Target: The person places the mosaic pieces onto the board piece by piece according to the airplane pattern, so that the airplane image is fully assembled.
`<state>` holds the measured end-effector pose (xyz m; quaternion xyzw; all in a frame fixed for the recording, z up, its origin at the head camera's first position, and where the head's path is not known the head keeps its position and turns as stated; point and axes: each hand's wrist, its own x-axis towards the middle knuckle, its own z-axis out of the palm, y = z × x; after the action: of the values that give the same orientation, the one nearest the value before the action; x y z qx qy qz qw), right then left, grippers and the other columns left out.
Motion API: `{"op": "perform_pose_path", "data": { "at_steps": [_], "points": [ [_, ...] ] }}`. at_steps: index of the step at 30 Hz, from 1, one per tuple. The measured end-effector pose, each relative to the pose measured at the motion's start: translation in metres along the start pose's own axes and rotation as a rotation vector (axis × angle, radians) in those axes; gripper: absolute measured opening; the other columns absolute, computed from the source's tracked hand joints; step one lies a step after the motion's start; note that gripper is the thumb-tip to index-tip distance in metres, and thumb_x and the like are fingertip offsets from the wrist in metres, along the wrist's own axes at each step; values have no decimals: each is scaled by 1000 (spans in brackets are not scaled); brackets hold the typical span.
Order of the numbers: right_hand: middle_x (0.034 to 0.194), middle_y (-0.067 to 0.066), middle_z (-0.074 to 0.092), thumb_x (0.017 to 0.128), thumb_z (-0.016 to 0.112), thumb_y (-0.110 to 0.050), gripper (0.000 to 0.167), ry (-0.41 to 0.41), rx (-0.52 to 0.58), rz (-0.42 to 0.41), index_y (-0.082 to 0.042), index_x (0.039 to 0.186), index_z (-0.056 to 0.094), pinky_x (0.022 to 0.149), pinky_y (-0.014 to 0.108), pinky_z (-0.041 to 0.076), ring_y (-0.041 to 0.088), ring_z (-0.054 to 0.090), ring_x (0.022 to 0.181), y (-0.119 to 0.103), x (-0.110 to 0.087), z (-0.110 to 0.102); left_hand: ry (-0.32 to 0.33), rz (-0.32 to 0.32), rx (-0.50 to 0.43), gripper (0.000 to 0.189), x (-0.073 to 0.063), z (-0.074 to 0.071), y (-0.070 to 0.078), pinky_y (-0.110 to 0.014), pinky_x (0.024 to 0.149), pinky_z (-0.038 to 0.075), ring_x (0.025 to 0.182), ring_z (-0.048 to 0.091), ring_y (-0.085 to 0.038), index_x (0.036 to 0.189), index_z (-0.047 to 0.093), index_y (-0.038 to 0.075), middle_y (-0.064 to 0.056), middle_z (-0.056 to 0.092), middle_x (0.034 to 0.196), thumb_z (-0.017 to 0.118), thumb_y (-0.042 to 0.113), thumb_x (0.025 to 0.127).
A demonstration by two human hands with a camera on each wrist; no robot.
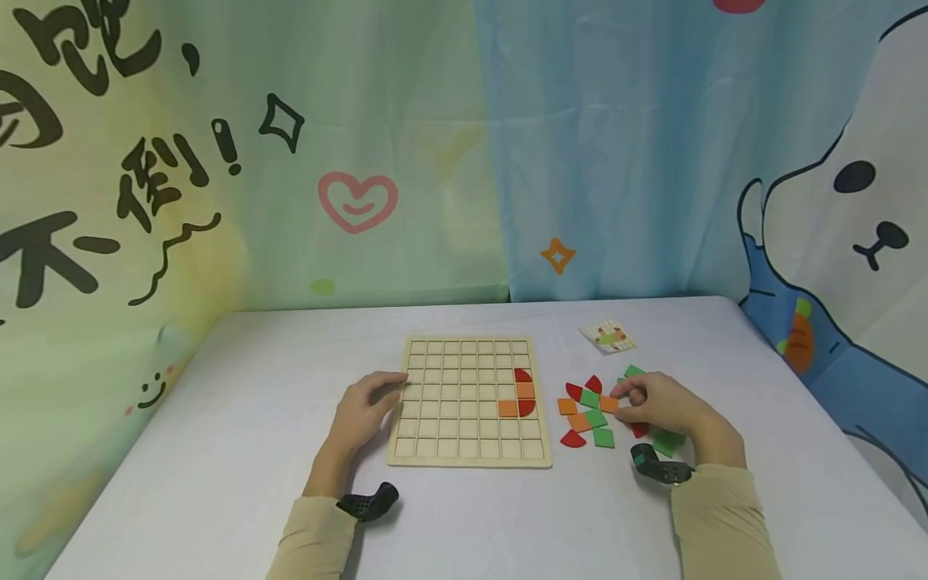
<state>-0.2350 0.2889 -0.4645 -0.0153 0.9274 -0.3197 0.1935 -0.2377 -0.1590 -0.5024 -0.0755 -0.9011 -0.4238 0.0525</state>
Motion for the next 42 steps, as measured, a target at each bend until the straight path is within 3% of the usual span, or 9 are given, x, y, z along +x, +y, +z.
{"op": "perform_pose_path", "data": {
  "at_steps": [12,17,26,34,42],
  "points": [
    [68,0,40,81,73,-33,47,-1,28,25,-7,119,62,58,27,33,17,43,71,5,0,-4,4,1,7,30,0,-1,1,-48,112,35,130,49,-27,120,66,17,-5,61,129,58,22,91],
    [68,-1,38,81,72,-36,47,15,18,-4,-8,118,63,55,26,34,16,42,70,1,-2,-5,3,9,7,30,1,-1,1,-49,112,35,129,49,-27,119,66,17,-5,62,128,58,22,91],
    [67,0,37,82,72,-37,44,42,10,-46,-10,116,63,50,24,34,16,42,63,-17,-2,-5,4,12,3,30,1,-1,1,-49,112,35,129,50,-28,119,66,16,-6,62,128,58,22,90],
    [64,-1,34,82,73,-34,36,82,-26,-119,-13,110,65,44,23,27,15,36,56,-36,2,3,-1,8,13,31,1,-1,1,-49,112,35,129,50,-28,120,66,17,-5,62,129,58,23,90],
    [66,0,39,82,72,-35,38,153,-81,-172,-11,110,66,52,25,30,16,40,62,-54,10,16,1,-17,23,32,0,0,1,-48,113,34,130,49,-28,121,65,18,-5,61,130,57,24,90]
  ]
}}
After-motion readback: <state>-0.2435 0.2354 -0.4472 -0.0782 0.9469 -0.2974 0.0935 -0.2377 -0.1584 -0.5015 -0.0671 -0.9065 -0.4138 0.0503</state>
